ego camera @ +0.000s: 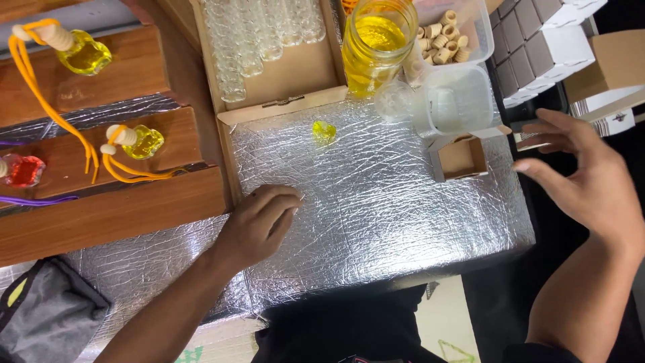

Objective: Assembling car perfume diffusers by threading strings through wooden caps, attaching them to glass bottles, and packaging them in small boxes.

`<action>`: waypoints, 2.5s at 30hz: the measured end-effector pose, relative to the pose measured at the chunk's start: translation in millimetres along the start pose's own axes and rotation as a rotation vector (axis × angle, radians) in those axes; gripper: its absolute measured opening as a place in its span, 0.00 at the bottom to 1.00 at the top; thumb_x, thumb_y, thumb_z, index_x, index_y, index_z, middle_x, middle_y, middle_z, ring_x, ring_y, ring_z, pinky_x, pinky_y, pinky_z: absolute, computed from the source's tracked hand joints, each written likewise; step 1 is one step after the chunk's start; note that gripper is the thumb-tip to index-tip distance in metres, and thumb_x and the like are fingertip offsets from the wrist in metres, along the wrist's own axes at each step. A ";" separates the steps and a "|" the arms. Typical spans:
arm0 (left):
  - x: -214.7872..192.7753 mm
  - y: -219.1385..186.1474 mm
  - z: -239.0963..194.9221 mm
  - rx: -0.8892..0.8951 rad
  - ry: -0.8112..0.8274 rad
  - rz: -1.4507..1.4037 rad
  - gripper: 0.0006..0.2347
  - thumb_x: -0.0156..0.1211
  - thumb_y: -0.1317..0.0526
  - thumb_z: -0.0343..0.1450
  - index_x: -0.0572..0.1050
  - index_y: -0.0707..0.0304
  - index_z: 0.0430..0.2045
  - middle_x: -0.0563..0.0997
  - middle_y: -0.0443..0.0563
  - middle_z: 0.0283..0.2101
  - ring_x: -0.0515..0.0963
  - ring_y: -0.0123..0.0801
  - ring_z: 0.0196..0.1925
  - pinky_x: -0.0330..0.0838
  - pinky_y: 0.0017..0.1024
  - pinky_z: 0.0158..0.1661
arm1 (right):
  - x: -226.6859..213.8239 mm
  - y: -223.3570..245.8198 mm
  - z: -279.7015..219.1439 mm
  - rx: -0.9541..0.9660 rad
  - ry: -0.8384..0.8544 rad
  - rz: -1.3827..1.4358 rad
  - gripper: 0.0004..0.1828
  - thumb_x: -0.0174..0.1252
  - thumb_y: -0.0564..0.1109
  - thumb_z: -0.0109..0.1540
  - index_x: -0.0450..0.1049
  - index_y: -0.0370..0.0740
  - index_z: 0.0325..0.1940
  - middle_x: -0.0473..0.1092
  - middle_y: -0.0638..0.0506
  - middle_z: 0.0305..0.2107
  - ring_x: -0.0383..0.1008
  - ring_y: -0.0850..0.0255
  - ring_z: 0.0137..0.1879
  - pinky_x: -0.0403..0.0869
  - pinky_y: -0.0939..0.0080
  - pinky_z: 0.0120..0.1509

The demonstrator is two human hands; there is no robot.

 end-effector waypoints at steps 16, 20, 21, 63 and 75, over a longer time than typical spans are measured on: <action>42.3 -17.6 51.0 0.050 0.437 0.524 0.18 0.63 0.70 0.64 0.74 0.65 0.49 0.83 0.55 0.41 0.80 0.40 0.40 0.76 0.38 0.44 | 28.9 53.3 184.0 -0.488 0.169 -0.319 0.13 0.60 0.36 0.72 0.75 0.26 0.59 0.74 0.34 0.47 0.76 0.44 0.43 0.74 0.46 0.45; 59.4 -24.8 57.9 0.137 0.270 0.238 0.09 0.53 0.75 0.67 0.75 0.68 0.38 0.80 0.54 0.29 0.77 0.37 0.28 0.75 0.34 0.35 | 68.8 35.0 214.8 -0.172 0.353 -0.783 0.22 0.54 0.52 0.67 0.74 0.50 0.64 0.76 0.39 0.48 0.79 0.36 0.48 0.78 0.36 0.41; 63.6 -24.6 58.1 0.135 0.245 0.193 0.06 0.54 0.71 0.70 0.75 0.66 0.38 0.81 0.55 0.31 0.77 0.39 0.31 0.74 0.37 0.38 | 73.5 38.1 217.6 -0.187 0.341 -0.880 0.21 0.51 0.48 0.66 0.75 0.55 0.64 0.80 0.40 0.43 0.82 0.40 0.44 0.81 0.38 0.38; 0.7 -29.2 58.0 0.092 -0.355 -0.277 0.14 0.60 0.71 0.73 0.73 0.71 0.54 0.78 0.57 0.46 0.83 0.43 0.43 0.82 0.35 0.42 | 218.4 94.5 32.7 0.506 0.531 1.440 0.14 0.57 0.45 0.66 0.73 0.29 0.35 0.62 0.51 0.15 0.61 0.69 0.18 0.63 0.68 0.25; 9.9 -10.1 52.5 -0.068 -0.370 -0.285 0.10 0.61 0.70 0.73 0.73 0.79 0.45 0.84 0.67 0.41 0.88 0.47 0.39 0.84 0.33 0.39 | 205.5 104.8 41.6 0.525 0.359 1.461 0.10 0.58 0.41 0.67 0.75 0.29 0.37 0.59 0.52 0.16 0.59 0.72 0.17 0.63 0.71 0.23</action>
Point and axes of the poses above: each hand's wrist, its own z-axis towards the middle knuckle, its own x-axis out of the palm, y = z × x, the point moved 6 cm from there along z, towards the middle knuckle
